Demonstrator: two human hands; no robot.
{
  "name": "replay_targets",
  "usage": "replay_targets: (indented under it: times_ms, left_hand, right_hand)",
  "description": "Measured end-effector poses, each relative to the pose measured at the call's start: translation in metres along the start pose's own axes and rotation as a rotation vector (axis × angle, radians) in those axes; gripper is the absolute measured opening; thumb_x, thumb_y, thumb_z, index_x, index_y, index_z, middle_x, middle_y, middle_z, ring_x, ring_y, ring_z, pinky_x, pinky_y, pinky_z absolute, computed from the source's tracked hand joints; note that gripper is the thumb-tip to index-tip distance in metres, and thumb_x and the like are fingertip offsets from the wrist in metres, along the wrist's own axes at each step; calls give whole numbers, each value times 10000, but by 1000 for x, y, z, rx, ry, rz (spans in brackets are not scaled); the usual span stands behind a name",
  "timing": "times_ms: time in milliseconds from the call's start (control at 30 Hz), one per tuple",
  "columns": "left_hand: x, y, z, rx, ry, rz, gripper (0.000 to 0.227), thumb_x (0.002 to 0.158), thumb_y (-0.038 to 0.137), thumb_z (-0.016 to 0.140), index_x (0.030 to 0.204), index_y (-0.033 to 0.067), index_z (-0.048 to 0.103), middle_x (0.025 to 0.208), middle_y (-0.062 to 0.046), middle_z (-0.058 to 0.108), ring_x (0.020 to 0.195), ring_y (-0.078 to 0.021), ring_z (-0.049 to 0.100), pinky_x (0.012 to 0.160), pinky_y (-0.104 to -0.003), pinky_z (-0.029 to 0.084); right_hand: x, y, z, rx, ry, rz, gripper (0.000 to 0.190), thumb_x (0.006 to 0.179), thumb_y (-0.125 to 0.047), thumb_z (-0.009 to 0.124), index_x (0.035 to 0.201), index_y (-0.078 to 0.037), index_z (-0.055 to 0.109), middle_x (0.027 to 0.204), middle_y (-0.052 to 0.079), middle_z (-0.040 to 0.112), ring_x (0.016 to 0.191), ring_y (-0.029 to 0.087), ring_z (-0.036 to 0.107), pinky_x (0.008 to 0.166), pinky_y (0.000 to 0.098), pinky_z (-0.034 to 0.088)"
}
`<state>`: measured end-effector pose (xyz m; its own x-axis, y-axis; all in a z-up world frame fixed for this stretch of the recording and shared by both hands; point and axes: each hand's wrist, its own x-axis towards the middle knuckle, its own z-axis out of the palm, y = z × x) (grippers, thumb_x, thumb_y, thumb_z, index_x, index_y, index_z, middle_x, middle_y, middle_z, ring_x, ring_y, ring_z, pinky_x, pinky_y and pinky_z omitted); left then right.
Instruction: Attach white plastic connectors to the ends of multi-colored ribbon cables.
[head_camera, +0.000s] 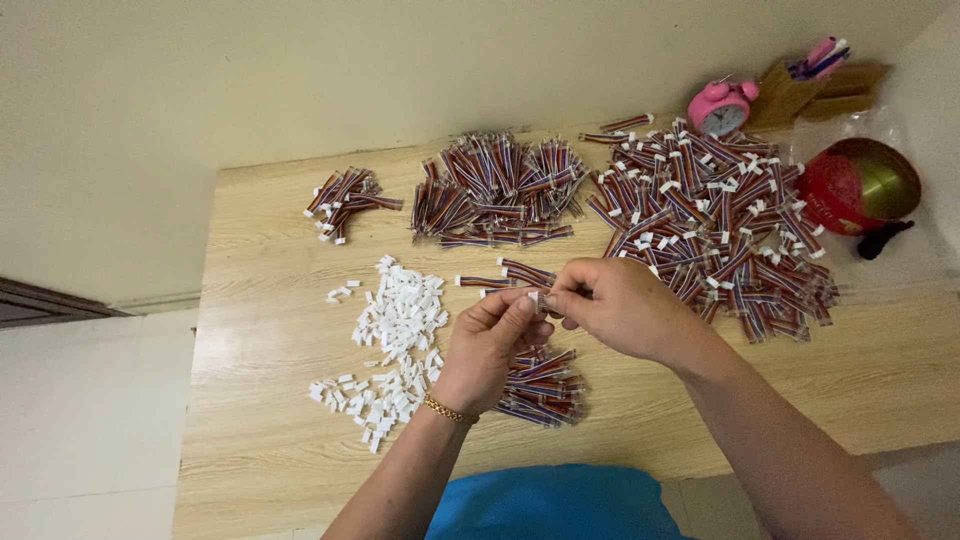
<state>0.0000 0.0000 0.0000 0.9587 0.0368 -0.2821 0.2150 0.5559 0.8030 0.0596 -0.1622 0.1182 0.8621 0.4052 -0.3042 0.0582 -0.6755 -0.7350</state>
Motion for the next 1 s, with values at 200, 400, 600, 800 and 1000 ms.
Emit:
replay_targets:
  times_ms: [200, 400, 600, 800, 1000]
  left_hand:
    - [-3, 10, 3, 99, 7, 35, 200, 996, 119, 671, 1108, -32, 739, 868, -125, 725, 795, -213, 752, 788, -376, 665]
    - [-3, 12, 6, 164, -9, 60, 192, 1004, 121, 656, 1099, -24, 738, 879, -109, 724, 813, -183, 738, 796, -349, 659]
    - [-13, 23, 13, 289, -1, 102, 214, 987, 132, 686, 1109, -34, 745, 878, -143, 718, 808, -201, 718, 783, -389, 662]
    - [-1, 12, 5, 192, 18, 36, 207, 1001, 130, 665, 1091, -42, 736, 854, -116, 703, 771, -188, 715, 779, -357, 663]
    - [15, -5, -8, 66, -7, 3, 184, 1009, 113, 649, 1111, -24, 719, 856, -127, 719, 785, -217, 761, 770, -357, 675]
  right_hand:
    - [-6, -8, -1, -161, 39, -104, 103, 874, -170, 687, 820, -117, 756, 680, 107, 764, 677, 270, 745, 668, 369, 553]
    - [-8, -9, -3, -116, 41, -78, 131, 898, -160, 650, 841, -82, 739, 692, 158, 760, 682, 288, 733, 667, 407, 545]
    - [-8, -12, -2, -232, 26, -10, 152, 910, -239, 662, 833, -138, 746, 695, 97, 773, 721, 287, 749, 691, 393, 549]
    - [3, 0, 0, -168, -54, 46, 213, 985, -256, 626, 940, -96, 759, 796, 132, 786, 763, 288, 746, 743, 385, 560]
    - [1, -12, -13, -174, -200, 122, 260, 996, -298, 599, 992, -144, 808, 882, 84, 829, 880, 267, 780, 846, 400, 568]
